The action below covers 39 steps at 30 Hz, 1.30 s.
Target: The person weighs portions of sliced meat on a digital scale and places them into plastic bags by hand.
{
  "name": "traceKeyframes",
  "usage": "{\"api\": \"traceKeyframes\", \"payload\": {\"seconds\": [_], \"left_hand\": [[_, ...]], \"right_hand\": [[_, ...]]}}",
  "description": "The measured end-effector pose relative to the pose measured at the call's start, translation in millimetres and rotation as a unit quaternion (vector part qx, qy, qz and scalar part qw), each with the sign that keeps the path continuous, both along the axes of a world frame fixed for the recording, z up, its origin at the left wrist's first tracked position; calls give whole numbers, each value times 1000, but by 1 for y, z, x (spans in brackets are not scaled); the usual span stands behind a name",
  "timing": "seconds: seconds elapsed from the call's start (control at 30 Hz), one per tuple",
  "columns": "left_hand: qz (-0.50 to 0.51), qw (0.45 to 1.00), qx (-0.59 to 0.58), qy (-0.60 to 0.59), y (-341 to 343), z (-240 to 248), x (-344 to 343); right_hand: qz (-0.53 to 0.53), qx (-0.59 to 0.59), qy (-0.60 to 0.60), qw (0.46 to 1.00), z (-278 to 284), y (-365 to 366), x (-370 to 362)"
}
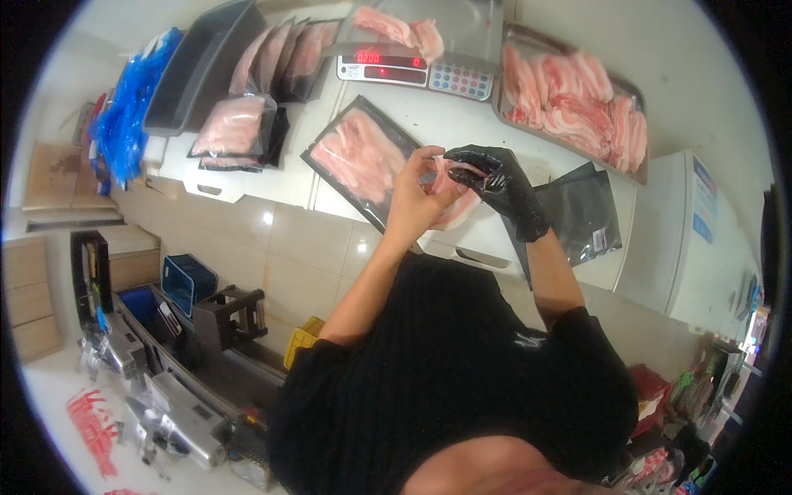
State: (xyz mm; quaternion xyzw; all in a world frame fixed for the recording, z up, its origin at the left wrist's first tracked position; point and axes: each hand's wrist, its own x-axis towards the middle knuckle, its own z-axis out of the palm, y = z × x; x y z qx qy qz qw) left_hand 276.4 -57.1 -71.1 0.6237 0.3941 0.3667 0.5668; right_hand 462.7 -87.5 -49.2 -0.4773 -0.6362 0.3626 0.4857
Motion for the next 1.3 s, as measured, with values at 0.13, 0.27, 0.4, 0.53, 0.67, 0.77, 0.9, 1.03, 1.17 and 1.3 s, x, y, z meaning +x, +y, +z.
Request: {"api": "traceKeyframes", "payload": {"seconds": [0.13, 0.27, 0.4, 0.53, 0.67, 0.77, 0.9, 1.03, 1.17, 1.3], "left_hand": [[-8, 1000, -26, -5, 0, 2, 2], [-29, 998, -51, 4, -1, 5, 3], [-22, 991, -116, -60, 0, -2, 2], [18, 974, -181, -138, 1, -8, 0], [74, 958, -187, -206, -3, -4, 8], [83, 957, -184, -210, -6, -1, 11], [77, 953, -197, -219, -8, -4, 11], [62, 957, -213, -189, -6, -7, 4], [69, 969, -146, -188, -11, -9, 7], [68, 972, -148, -171, -10, -10, 1]], "right_hand": [[-14, -58, -21, 998, -1, -1, -2], [-6, -64, -40, 997, -16, 2, 7], [-47, -88, -4, 995, -25, 0, 4], [-23, -139, 119, 983, -32, -11, 22], [-74, -216, 386, 894, -49, -34, 7], [-150, -258, 349, 888, -80, -36, -5], [-131, -169, 317, 924, -60, -32, -19], [-158, -74, 205, 963, -57, -36, -28], [-161, -69, 216, 961, -39, -41, -39], [-173, -107, 217, 955, -28, -42, -51]]}}
